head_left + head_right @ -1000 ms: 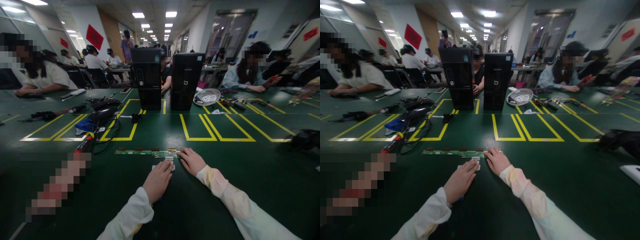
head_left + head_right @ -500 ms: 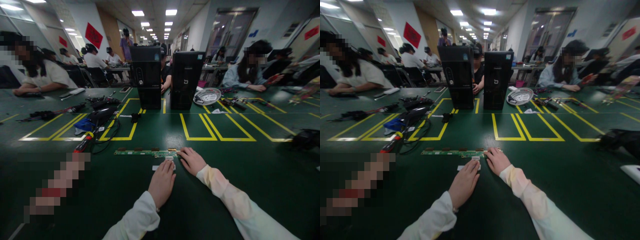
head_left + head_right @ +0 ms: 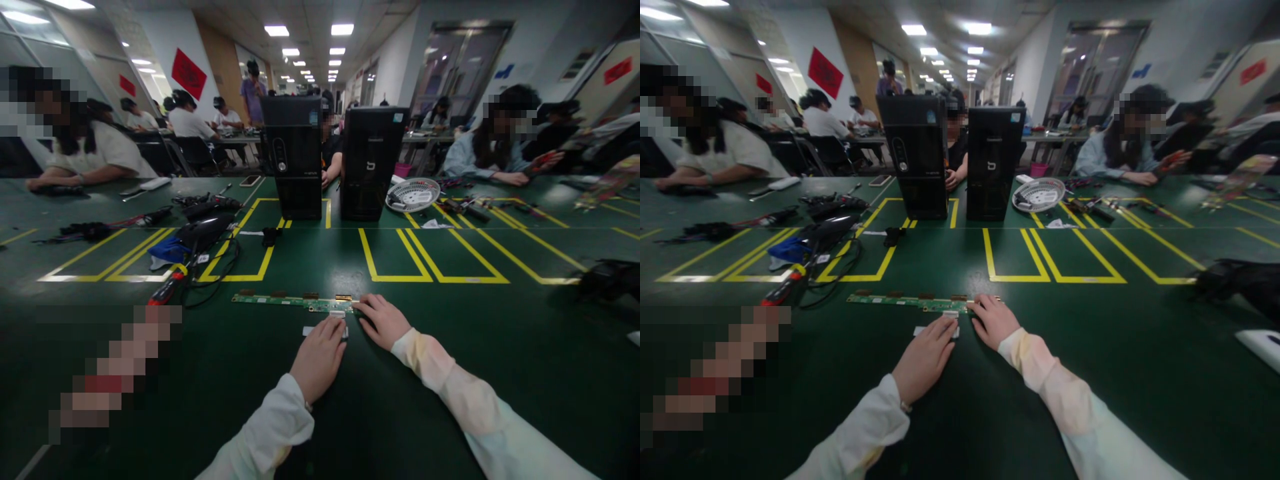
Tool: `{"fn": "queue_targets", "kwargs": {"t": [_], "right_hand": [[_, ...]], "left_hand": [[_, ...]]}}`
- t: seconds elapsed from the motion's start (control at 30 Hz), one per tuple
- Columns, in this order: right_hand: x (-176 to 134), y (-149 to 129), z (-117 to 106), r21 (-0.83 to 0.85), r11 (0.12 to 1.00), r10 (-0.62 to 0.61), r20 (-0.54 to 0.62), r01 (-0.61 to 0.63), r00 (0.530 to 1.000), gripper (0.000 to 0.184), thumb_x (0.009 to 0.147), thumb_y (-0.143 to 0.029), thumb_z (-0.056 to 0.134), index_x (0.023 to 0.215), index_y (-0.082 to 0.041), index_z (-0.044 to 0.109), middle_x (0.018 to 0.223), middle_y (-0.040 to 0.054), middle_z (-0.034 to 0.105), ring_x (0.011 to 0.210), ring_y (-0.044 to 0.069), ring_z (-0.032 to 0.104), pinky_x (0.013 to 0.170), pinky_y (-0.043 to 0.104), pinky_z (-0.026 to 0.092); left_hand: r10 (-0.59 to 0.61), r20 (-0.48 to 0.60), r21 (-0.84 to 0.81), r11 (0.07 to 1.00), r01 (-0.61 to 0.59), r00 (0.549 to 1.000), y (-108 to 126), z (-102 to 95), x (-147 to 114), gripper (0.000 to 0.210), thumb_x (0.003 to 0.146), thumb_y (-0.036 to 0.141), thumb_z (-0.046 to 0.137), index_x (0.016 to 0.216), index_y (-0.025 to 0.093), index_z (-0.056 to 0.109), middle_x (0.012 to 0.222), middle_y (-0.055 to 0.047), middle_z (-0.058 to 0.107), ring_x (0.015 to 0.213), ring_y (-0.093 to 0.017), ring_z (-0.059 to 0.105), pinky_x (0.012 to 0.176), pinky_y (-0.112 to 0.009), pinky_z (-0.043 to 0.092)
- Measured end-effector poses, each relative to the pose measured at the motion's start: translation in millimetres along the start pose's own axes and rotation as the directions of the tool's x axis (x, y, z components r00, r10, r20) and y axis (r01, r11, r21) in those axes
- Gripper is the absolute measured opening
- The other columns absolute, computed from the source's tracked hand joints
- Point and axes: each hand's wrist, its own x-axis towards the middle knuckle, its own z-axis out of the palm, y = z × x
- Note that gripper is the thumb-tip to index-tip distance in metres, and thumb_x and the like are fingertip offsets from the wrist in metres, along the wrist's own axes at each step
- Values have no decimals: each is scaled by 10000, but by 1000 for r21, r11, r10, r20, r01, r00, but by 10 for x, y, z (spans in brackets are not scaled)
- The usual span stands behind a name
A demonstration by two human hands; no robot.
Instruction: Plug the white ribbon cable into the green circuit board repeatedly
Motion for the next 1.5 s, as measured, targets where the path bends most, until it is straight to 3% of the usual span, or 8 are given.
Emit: {"fn": "queue_targets", "kwargs": {"t": [0.33,0.57,0.8,0.93,1.07,1.37,1.5], "right_hand": [[29,29,28,4,1000,-12,8,12,1000,329,873,-243,470,1181,-173,563,1121,104,526,1006,222,462,883,364,436],[14,41,47,-19,999,-40,-24,40,999,316,888,-240,451,1169,-158,568,1115,122,533,992,229,477,872,380,429],[1,38,79,-29,998,-64,-36,63,997,334,890,-205,427,1196,-145,546,1136,133,538,1008,240,482,866,405,438],[36,-12,119,30,991,-126,-65,128,990,339,889,-186,413,1200,-147,541,1173,130,536,1041,236,480,893,419,441],[60,-61,152,46,987,-150,-78,154,986,351,891,-184,412,1216,-152,539,1215,127,530,1083,242,475,924,436,436],[51,-59,145,24,990,-135,-49,136,990,357,900,-198,408,1228,-171,547,1225,126,538,1096,246,488,935,456,440],[5,-111,124,79,976,-200,-52,204,978,386,897,-192,413,1269,-175,514,1262,127,513,1169,238,459,989,455,410]], "left_hand": [[8,14,-36,999,-8,1000,-57,15,-1,398,934,304,418,1306,172,471,1329,-81,531,1264,-204,449,1096,-410,326],[-34,-8,-33,999,33,999,-108,-124,-84,397,952,302,360,1332,225,446,1354,-67,511,1290,-211,426,1112,-494,275],[-171,-105,39,984,176,980,-277,-309,-631,403,947,339,365,1321,250,486,1346,-60,530,1267,-232,463,1060,-488,375],[-304,-154,87,944,319,940,-476,-299,-1037,425,930,381,384,1306,232,513,1318,-85,553,1190,-257,534,1015,-498,423],[-363,-191,131,911,391,912,-624,-248,-1243,450,935,385,339,1279,181,545,1270,-124,579,1131,-270,572,980,-497,450],[-358,-177,141,913,383,917,-702,-147,-1161,446,929,371,357,1288,177,535,1317,-115,546,1225,-271,503,1031,-492,403],[-364,-170,138,912,388,916,-697,-144,-1150,454,929,371,354,1311,183,511,1341,-110,528,1254,-273,477,1045,-498,385]]}}
